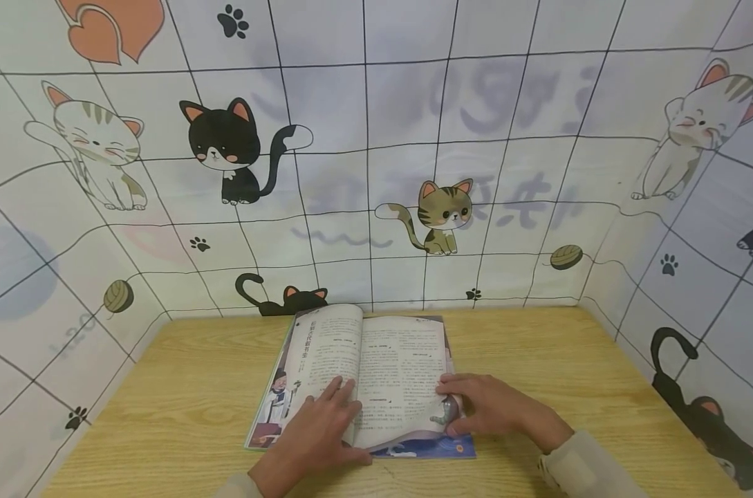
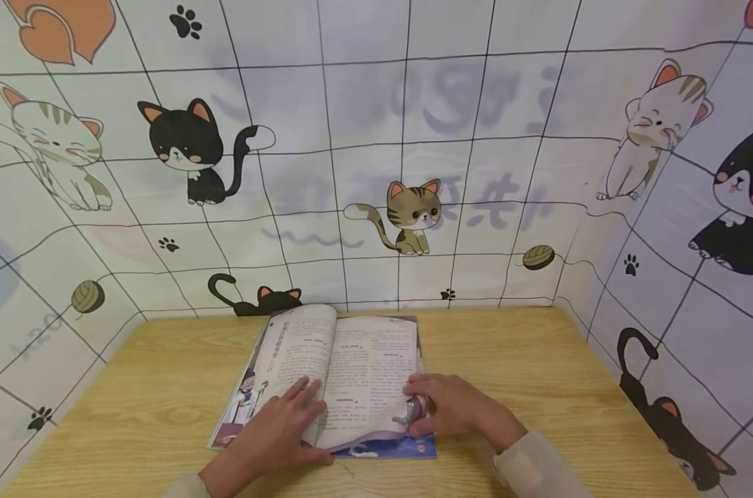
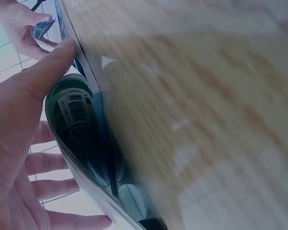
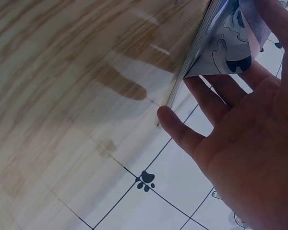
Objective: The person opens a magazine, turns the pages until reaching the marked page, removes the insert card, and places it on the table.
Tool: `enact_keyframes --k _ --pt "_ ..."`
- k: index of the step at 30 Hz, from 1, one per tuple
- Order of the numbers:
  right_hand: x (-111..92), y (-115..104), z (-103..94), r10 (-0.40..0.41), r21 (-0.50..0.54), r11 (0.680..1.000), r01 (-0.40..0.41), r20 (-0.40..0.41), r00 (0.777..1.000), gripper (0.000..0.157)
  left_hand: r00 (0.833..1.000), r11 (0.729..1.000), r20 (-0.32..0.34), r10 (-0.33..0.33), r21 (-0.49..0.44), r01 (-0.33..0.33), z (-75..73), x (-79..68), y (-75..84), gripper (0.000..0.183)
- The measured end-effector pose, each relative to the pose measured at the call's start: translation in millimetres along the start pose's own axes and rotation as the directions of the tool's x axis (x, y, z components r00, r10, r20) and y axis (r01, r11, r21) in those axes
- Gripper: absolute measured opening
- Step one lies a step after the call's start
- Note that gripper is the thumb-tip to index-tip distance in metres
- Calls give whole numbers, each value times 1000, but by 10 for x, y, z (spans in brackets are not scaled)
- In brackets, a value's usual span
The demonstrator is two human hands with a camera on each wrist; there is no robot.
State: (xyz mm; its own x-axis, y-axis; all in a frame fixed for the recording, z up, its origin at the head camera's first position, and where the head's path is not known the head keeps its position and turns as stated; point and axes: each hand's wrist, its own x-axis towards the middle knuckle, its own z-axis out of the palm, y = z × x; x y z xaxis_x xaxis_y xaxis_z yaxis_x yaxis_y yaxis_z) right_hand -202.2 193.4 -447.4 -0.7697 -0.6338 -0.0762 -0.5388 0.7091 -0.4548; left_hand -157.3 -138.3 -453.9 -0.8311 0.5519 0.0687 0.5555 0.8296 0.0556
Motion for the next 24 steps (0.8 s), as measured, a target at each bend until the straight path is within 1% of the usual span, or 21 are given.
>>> enact_keyframes --k 3,9,11,14,16,18,21,22,24 --pt "6 -5 -13 -4 3 1000 4 3 1000 75 1000 1000 6 1 -17 -1 -6 -1 -8 78" --pt "14 -13 -30 -12 34 999 13 -19 1000 73 1000 999 -8 27 37 -27 -21 0 -28 65" --pt "4 -20 -35 -7 42 999 9 -39 999 75 999 997 -23 40 65 -39 -28 2 -32 61" --pt "-6 -29 -33 0 55 999 4 -79 997 77 997 994 -45 58 95 -54 -36 5 -40 61" --pt "-11 -39 -33 8 67 998 -1 -111 994 76 996 994 -61 70 92 -64 -33 6 -46 64" --pt "-7 -48 -33 14 85 996 -2 -139 990 72 993 994 -80 87 70 -81 -24 8 -53 67" --pt "-9 -68 -46 20 118 993 0 -166 986 65 983 989 -113 147 37 -143 -11 14 -57 74" --pt "-10 -72 -50 19 130 992 4 -173 985 61 976 984 -124 179 36 -176 -7 17 -56 77" --pt "-15 -75 -56 18 156 988 12 -186 982 55 955 966 -147 257 62 -251 -6 25 -52 85"
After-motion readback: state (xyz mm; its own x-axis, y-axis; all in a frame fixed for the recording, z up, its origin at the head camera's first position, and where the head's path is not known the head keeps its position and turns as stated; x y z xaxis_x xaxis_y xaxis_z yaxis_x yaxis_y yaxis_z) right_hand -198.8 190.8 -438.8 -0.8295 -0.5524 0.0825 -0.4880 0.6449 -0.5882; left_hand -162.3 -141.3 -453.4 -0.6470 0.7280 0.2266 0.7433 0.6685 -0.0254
